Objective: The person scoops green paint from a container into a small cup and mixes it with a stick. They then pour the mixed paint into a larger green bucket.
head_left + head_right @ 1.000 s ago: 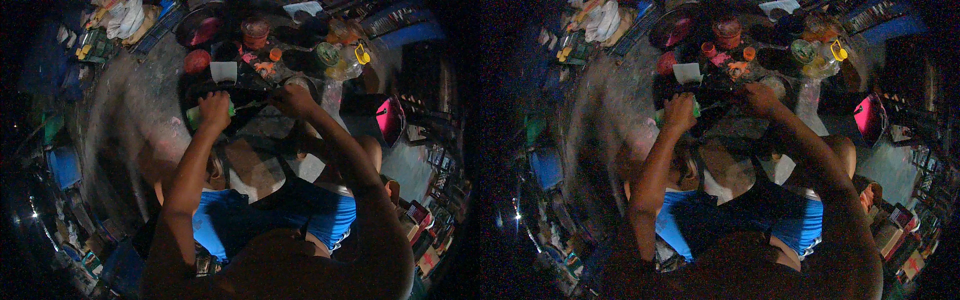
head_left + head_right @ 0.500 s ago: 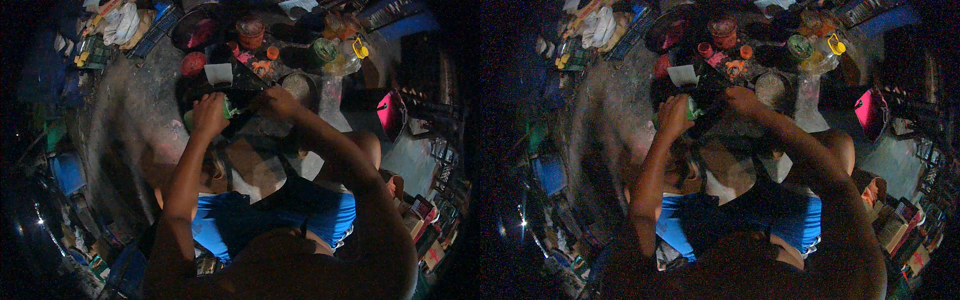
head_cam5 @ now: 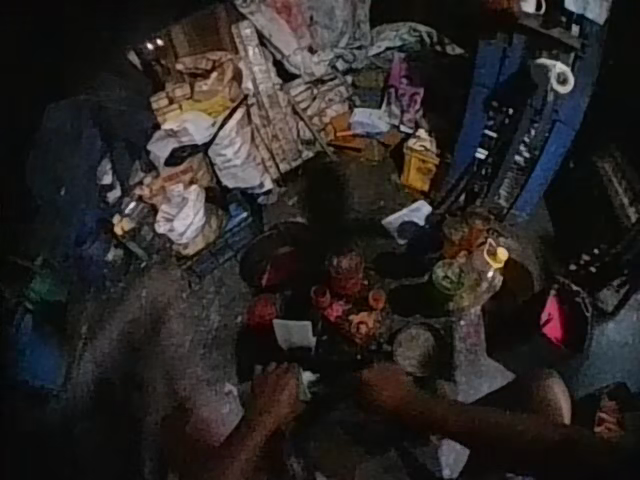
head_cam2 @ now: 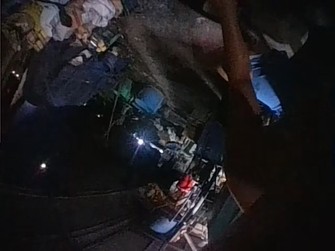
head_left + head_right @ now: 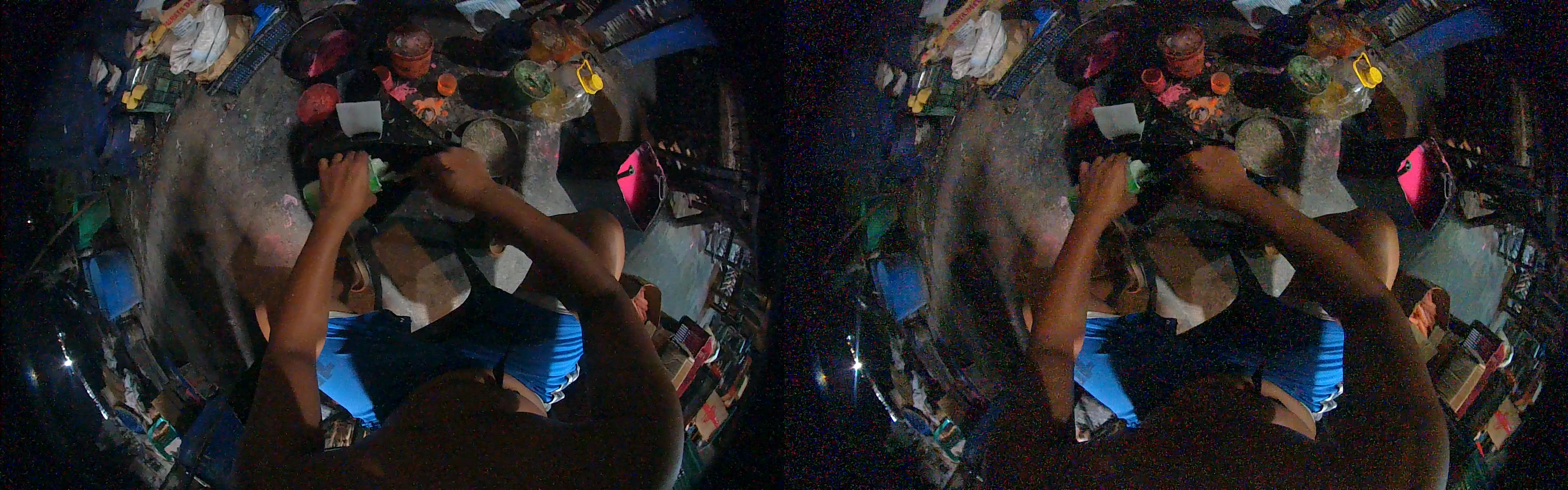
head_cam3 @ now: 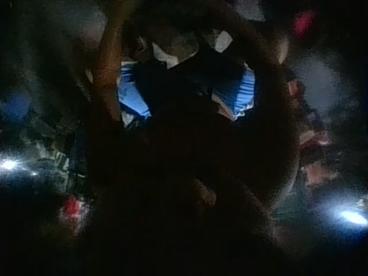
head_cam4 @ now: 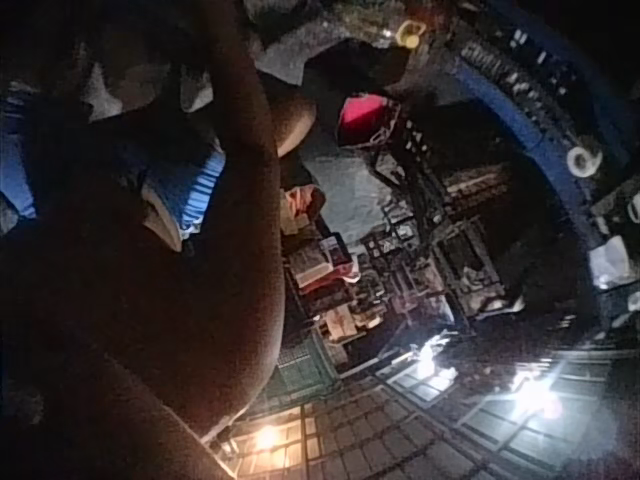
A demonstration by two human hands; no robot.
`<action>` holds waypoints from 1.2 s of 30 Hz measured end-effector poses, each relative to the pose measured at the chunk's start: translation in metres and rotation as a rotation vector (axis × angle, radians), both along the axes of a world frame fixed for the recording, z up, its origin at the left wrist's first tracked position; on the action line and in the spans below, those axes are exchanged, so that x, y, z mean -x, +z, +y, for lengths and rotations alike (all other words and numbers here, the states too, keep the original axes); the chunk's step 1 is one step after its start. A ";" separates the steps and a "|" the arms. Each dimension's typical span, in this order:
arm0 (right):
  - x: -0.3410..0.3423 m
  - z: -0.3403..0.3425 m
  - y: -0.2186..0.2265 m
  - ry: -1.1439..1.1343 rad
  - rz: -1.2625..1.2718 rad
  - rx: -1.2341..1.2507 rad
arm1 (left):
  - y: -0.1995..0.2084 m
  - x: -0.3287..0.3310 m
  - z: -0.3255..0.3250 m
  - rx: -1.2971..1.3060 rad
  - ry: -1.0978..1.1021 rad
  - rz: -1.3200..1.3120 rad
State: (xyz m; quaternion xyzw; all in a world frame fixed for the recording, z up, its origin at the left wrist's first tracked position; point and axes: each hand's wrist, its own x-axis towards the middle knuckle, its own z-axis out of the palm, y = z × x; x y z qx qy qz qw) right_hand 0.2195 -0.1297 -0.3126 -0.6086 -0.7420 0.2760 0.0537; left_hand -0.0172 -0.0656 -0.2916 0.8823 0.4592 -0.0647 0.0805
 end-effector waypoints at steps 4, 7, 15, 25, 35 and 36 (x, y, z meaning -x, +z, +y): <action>-0.016 -0.002 -0.004 -0.102 0.160 -0.024 | -0.003 0.000 0.000 0.036 0.003 0.054; -0.024 -0.005 -0.016 -0.120 0.179 -0.010 | -0.007 -0.002 -0.001 0.015 -0.024 0.051; -0.043 0.003 0.003 0.002 -0.078 -0.048 | 0.001 -0.011 0.001 0.121 0.021 0.106; -0.040 -0.005 0.068 -0.172 -0.147 0.030 | 0.010 0.015 -0.006 0.070 0.028 -0.037; -0.078 -0.014 0.010 -0.064 0.011 -0.334 | 0.010 0.009 -0.010 0.025 0.012 -0.128; -0.059 -0.009 0.018 -0.060 0.006 -0.284 | 0.010 0.008 -0.011 0.027 0.020 -0.108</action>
